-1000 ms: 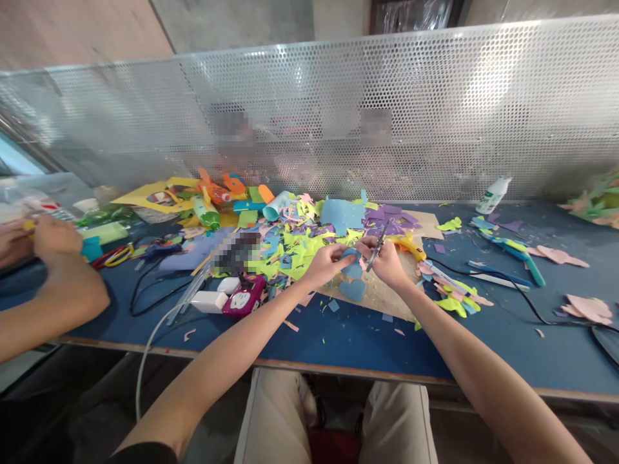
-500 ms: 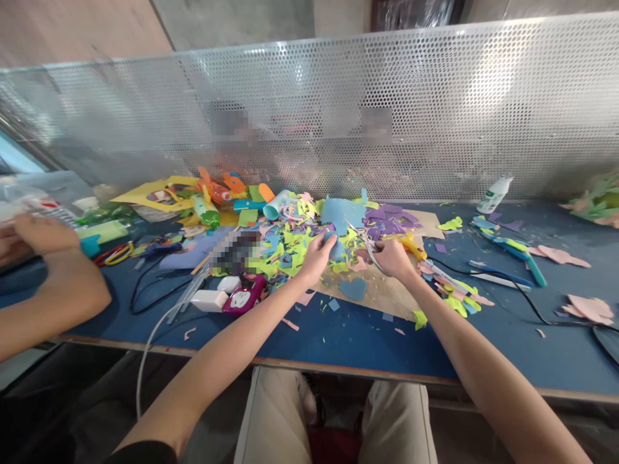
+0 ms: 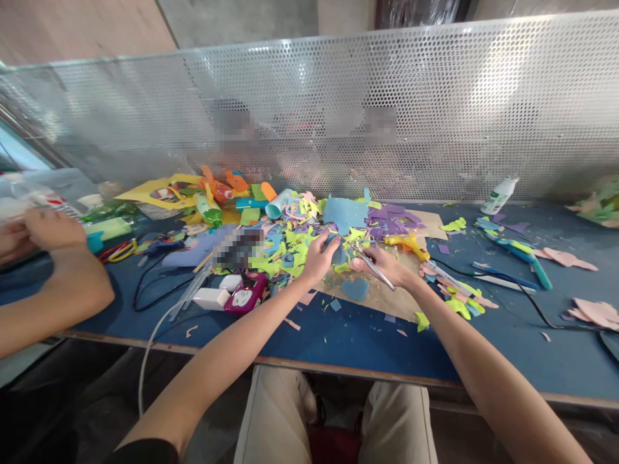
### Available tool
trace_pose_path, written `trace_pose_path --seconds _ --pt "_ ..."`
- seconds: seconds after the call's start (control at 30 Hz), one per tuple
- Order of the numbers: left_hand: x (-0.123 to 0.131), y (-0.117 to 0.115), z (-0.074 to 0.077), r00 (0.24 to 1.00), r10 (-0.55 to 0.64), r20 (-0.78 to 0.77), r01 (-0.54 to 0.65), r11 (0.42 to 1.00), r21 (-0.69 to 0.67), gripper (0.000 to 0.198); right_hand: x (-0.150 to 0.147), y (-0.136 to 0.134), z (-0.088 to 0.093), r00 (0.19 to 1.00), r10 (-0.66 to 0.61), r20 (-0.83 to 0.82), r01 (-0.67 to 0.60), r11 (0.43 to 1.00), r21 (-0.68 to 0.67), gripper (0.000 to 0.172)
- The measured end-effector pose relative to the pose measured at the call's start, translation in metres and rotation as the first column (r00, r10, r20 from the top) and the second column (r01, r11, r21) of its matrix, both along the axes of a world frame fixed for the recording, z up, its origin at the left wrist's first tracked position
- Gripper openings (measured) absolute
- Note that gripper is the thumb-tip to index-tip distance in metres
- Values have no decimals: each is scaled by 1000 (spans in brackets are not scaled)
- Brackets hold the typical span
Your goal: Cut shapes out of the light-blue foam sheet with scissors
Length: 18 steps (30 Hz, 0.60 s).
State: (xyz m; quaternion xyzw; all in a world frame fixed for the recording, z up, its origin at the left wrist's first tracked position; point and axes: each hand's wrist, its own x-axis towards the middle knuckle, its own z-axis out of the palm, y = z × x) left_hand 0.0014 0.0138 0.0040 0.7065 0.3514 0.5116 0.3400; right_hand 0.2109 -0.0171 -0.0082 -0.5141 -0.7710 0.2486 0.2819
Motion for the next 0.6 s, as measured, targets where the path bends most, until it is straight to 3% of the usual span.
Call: trace_pose_path --seconds 0.27,0.6 --pt "-3 -7 7 996 -10 -92 16 997 69 34 1 -4 3 998 59 -13 -59 998 -29 61" --pt "-4 -8 8 997 -17 -81 25 995 96 33 -3 -8 8 994 99 -57 -101 994 -34 68"
